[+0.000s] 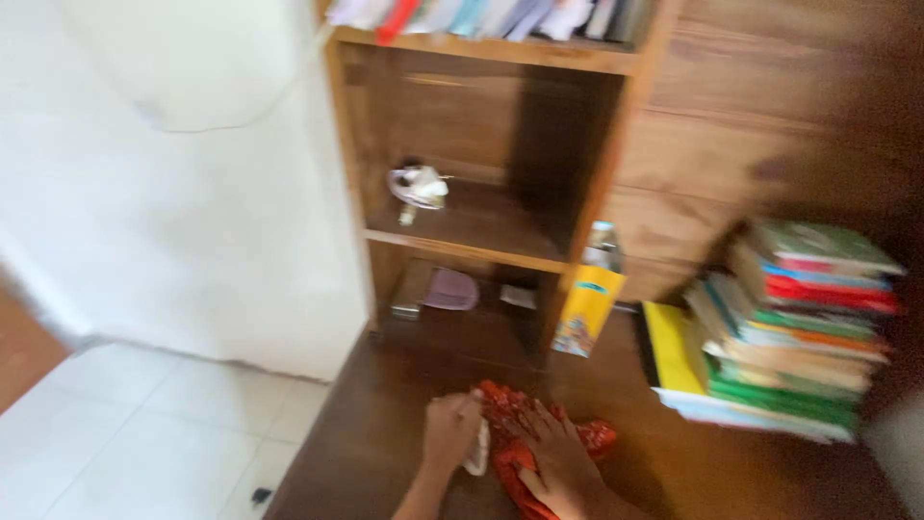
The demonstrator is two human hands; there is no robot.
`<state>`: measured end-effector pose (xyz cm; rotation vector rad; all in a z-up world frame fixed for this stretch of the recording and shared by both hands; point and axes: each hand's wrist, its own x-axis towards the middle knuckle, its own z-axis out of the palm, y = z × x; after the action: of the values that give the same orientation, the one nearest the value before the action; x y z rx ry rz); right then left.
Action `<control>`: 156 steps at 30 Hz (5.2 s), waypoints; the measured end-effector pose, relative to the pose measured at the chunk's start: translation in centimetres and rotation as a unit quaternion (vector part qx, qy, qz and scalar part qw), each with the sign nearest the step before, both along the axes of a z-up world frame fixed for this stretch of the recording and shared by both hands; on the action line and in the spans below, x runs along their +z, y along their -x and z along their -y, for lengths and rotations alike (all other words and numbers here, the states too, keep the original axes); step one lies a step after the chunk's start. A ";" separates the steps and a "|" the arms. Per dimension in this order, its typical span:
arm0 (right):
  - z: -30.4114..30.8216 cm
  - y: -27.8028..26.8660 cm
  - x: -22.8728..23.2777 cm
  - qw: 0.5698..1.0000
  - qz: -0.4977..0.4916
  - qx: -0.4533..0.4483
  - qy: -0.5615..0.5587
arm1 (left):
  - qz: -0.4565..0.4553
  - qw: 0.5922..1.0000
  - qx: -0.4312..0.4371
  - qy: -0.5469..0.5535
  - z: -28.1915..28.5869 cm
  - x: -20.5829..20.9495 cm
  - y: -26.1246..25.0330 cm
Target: The person wipes a wooden desk surface using two cloths, one red and one patterned. They repeatedly rub and wipe different areas of the desk while a stack of books and a yellow box remain on the right side.
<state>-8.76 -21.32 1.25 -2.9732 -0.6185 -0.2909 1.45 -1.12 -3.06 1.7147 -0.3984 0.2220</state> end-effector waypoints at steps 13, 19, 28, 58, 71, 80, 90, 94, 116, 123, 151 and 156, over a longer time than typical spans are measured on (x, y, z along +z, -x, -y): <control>-7.6 -14.8 -1.5 0.999 0.019 -0.001 -0.030 | 0.027 0.988 0.102 0.109 -1.1 -0.9 -2.4; -5.8 -9.0 -1.1 0.997 0.020 -0.041 -0.068 | -0.030 0.976 0.036 0.214 -2.2 -1.1 -2.2; 17.8 14.5 -4.7 0.975 0.091 -0.169 -0.109 | -0.016 0.990 0.091 0.104 -1.9 -0.6 -2.3; 7.9 22.7 -9.3 0.914 0.259 -0.234 0.208 | -0.030 0.997 0.026 0.072 -1.3 5.2 4.6; 6.9 3.9 -2.0 0.967 -0.047 -0.250 0.003 | 0.035 0.997 0.010 0.072 -0.4 2.3 2.3; 8.3 -7.0 -3.4 0.958 0.041 -0.281 0.043 | 0.015 0.998 -0.002 0.060 -0.1 3.5 1.8; 8.7 -7.3 -4.9 0.960 0.013 -0.270 0.074 | 0.045 0.996 0.000 0.083 -0.4 1.6 0.6; 4.8 0.9 -2.3 0.977 0.014 -0.211 -0.004 | -0.079 0.986 -0.048 0.137 -0.7 2.7 0.9; 8.1 38.2 8.4 0.828 -0.027 -0.547 -0.119 | -0.085 0.991 -0.006 0.104 -1.4 5.0 4.9; 9.7 36.2 2.8 0.839 0.062 -0.539 0.048 | -0.035 0.999 0.009 0.036 -1.5 3.2 3.4; 22.1 28.1 0.1 0.836 -0.055 -0.545 0.011 | -0.008 1.000 0.027 -0.006 -0.7 3.0 3.8; 25.5 22.8 -0.5 0.854 0.003 -0.517 0.057 | -0.064 0.997 0.037 0.008 0.4 8.7 7.0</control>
<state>-31.60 -46.81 0.74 -3.0796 1.0660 -0.3154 -5.58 -1.51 5.60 1.7183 -0.2383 0.1675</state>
